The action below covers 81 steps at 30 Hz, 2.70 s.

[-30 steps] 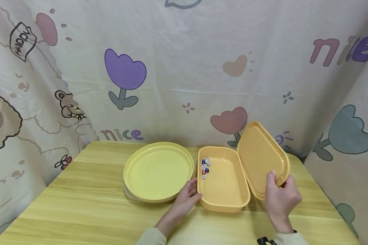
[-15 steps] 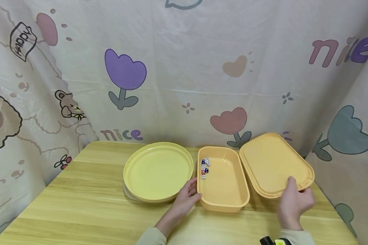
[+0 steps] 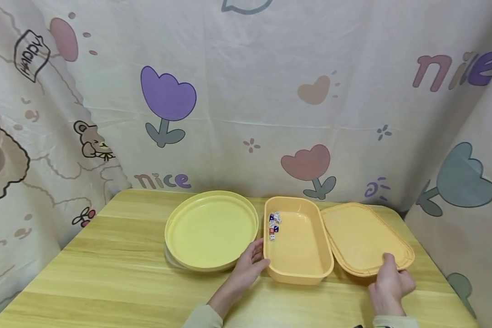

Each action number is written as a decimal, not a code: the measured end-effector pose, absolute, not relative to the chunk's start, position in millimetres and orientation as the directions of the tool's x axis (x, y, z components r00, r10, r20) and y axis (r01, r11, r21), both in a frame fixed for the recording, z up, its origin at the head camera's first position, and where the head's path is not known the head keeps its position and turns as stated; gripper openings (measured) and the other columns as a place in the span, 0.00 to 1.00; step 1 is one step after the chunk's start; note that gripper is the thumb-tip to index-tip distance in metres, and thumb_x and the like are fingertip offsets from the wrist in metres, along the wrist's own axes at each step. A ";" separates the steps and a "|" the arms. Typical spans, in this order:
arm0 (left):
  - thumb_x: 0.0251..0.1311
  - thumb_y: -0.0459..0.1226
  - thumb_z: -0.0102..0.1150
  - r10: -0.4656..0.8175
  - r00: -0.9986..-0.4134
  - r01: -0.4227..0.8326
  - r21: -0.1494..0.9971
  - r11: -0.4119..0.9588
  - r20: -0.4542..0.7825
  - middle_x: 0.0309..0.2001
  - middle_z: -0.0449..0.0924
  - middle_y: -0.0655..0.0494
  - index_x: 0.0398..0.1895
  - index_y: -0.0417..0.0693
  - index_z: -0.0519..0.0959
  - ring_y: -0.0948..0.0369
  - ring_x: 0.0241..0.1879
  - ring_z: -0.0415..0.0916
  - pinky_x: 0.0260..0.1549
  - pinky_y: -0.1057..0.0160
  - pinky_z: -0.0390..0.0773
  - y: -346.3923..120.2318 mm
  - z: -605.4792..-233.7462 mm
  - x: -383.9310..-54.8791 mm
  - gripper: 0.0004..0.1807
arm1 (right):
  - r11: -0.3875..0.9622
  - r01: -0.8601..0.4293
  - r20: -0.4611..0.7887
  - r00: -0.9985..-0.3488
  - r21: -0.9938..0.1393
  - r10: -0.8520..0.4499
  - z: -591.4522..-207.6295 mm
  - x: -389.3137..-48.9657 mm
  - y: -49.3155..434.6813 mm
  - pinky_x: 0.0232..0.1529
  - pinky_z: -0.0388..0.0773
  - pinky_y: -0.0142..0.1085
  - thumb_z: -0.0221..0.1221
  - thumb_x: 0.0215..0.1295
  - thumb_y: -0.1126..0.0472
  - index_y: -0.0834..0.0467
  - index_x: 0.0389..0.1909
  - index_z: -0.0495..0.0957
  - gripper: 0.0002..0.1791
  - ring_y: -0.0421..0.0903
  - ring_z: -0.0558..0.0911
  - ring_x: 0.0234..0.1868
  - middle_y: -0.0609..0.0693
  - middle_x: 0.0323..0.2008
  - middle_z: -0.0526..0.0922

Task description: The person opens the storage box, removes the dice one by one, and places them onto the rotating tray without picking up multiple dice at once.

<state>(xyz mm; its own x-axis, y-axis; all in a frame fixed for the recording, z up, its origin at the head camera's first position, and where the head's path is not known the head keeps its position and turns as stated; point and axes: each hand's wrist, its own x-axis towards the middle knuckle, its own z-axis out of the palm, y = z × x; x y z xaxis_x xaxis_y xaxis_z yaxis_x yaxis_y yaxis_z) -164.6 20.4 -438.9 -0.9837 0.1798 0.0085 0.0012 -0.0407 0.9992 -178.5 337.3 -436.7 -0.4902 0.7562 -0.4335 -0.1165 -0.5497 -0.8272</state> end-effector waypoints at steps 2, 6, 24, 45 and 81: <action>0.56 0.31 0.54 0.177 -0.984 -0.001 0.999 -0.040 0.006 0.61 0.60 0.40 0.65 0.38 0.56 0.44 0.59 0.58 0.55 0.47 0.58 20.4 -438.5 -164.6 0.32 | -0.532 -0.042 -0.442 -0.503 -0.846 0.743 -427.6 -172.3 327.2 0.43 0.67 0.21 0.65 0.50 0.64 0.50 0.44 0.67 0.22 0.31 0.69 0.40 0.35 0.44 0.65; 0.56 0.31 0.54 0.173 -0.985 -0.006 0.999 -0.053 0.003 0.61 0.60 0.40 0.64 0.38 0.56 0.45 0.59 0.58 0.56 0.47 0.57 21.0 -438.5 -164.1 0.32 | -0.526 0.010 -0.446 -0.542 -0.851 0.712 -420.6 -165.9 316.3 0.49 0.62 0.21 0.59 0.54 0.67 0.46 0.64 0.51 0.40 0.33 0.64 0.52 0.35 0.58 0.57; 0.56 0.30 0.54 0.161 -0.987 -0.013 0.999 -0.046 -0.005 0.61 0.60 0.41 0.65 0.38 0.57 0.45 0.59 0.58 0.55 0.48 0.58 22.2 -439.7 -164.2 0.32 | -0.045 0.101 -0.089 -0.497 -0.994 0.863 -418.0 -152.5 316.8 0.58 0.53 0.29 0.51 0.59 0.64 0.51 0.64 0.62 0.30 0.34 0.59 0.56 0.34 0.47 0.60; 0.58 0.34 0.54 0.169 -0.985 0.053 0.996 0.069 0.041 0.61 0.59 0.36 0.65 0.37 0.56 0.43 0.58 0.61 0.50 0.49 0.66 18.7 -431.1 -155.4 0.32 | 0.234 0.142 0.096 -0.624 -0.962 0.776 -431.4 -156.4 296.4 0.56 0.53 0.37 0.49 0.59 0.63 0.59 0.52 0.73 0.19 0.38 0.64 0.47 0.35 0.38 0.64; 0.50 0.45 0.65 0.475 -0.816 0.554 0.680 0.480 0.329 0.47 0.76 0.64 0.53 0.48 0.73 0.58 0.50 0.70 0.47 0.50 0.68 -159.5 -416.0 -162.1 0.26 | 0.424 0.149 0.110 -0.842 -0.894 0.528 -429.1 -158.1 268.2 0.32 0.66 0.19 0.51 0.63 0.62 0.62 0.47 0.75 0.14 0.25 0.72 0.32 0.34 0.33 0.78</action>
